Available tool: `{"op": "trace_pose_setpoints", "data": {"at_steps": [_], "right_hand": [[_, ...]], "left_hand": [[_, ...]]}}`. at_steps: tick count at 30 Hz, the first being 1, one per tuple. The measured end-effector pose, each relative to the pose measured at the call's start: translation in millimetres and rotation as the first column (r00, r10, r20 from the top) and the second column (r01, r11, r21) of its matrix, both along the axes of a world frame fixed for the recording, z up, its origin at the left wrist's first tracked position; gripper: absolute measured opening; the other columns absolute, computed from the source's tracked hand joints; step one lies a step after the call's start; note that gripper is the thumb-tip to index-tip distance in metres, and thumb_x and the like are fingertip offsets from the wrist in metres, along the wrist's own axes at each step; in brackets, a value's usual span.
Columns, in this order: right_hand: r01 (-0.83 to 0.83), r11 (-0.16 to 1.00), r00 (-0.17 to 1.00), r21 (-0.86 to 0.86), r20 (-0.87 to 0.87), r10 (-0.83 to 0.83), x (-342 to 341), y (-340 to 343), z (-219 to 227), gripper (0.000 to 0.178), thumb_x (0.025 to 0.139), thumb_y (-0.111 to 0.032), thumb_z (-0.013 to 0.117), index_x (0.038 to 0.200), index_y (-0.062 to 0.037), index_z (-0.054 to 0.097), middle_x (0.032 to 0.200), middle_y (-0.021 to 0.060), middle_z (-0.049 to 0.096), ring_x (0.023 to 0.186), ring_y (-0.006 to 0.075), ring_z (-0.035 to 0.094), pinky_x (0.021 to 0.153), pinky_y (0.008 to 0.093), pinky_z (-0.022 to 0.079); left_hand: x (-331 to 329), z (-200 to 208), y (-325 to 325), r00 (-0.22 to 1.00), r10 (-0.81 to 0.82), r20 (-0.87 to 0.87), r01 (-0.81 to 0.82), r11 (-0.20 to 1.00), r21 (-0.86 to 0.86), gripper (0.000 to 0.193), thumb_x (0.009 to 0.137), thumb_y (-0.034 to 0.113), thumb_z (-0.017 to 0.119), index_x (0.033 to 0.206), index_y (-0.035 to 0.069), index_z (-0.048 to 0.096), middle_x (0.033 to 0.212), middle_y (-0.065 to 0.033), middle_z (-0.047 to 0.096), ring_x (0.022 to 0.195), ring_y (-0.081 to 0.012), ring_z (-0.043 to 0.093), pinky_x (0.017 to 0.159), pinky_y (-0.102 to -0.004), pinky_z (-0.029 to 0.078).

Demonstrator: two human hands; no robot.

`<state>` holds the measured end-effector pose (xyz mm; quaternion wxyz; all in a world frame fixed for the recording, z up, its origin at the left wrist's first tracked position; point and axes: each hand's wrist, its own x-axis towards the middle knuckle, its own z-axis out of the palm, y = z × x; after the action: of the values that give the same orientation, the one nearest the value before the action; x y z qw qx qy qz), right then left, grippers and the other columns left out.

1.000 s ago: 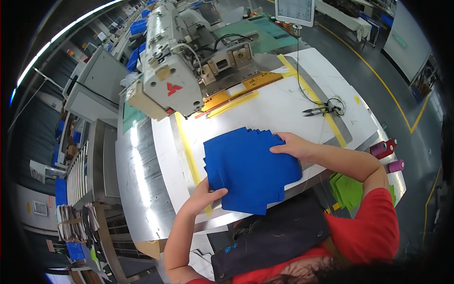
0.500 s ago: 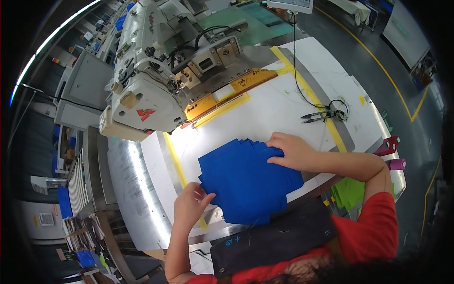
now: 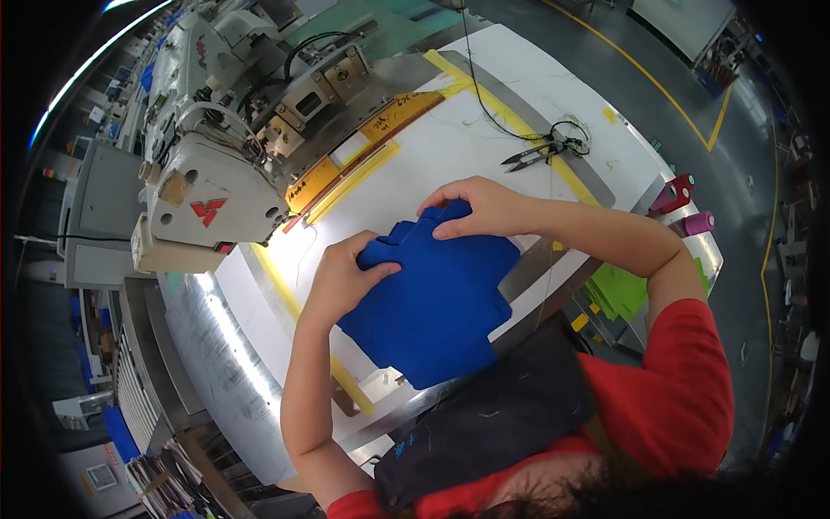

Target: Sewing blue fabric pieces together using an industrial sewing machine.

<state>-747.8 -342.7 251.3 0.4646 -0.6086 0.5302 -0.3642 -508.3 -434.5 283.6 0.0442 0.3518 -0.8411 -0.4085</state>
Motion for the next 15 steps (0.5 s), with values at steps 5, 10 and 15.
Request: {"op": "trace_pose_setpoints", "data": {"at_steps": [5,10,15], "right_hand": [[0.030,1.000,0.999,-0.006,0.036,-0.030,-8.4,13.7,-16.9,0.031,0.083,-0.021,0.070,0.108,-0.0039,0.064,0.096,0.0072,0.063,0.090,0.0155,0.059,0.083,0.0298,0.047],[0.069,0.952,0.990,-0.297,-0.100,-0.103,4.1,31.0,-10.7,0.025,0.081,-0.014,0.068,0.104,-0.0047,0.068,0.101,0.0094,0.064,0.094,0.0237,0.061,0.082,0.0321,0.048],[-0.213,0.599,0.970,-0.772,-0.241,0.034,5.6,60.4,-10.9,0.018,0.080,-0.004,0.065,0.097,-0.0088,0.071,0.097,0.0032,0.064,0.084,0.0168,0.062,0.066,0.0278,0.051]], "left_hand": [[18.3,-25.7,7.4,0.975,0.143,-0.170,-0.158,0.984,-0.078,0.032,0.077,0.014,0.077,0.105,0.003,0.066,0.089,-0.0124,0.070,0.078,-0.0219,0.068,0.073,-0.0288,0.053],[26.4,-35.0,23.2,0.899,-0.088,-0.429,-0.127,0.885,-0.447,0.035,0.070,-0.006,0.072,0.102,0.009,0.069,0.105,-0.0119,0.069,0.095,-0.0269,0.068,0.079,-0.0319,0.055],[43.1,-27.4,46.0,0.845,-0.394,-0.360,-0.023,0.647,-0.762,0.034,0.058,0.000,0.072,0.090,0.012,0.068,0.108,-0.0121,0.067,0.097,-0.0327,0.067,0.074,-0.0349,0.057]]}}
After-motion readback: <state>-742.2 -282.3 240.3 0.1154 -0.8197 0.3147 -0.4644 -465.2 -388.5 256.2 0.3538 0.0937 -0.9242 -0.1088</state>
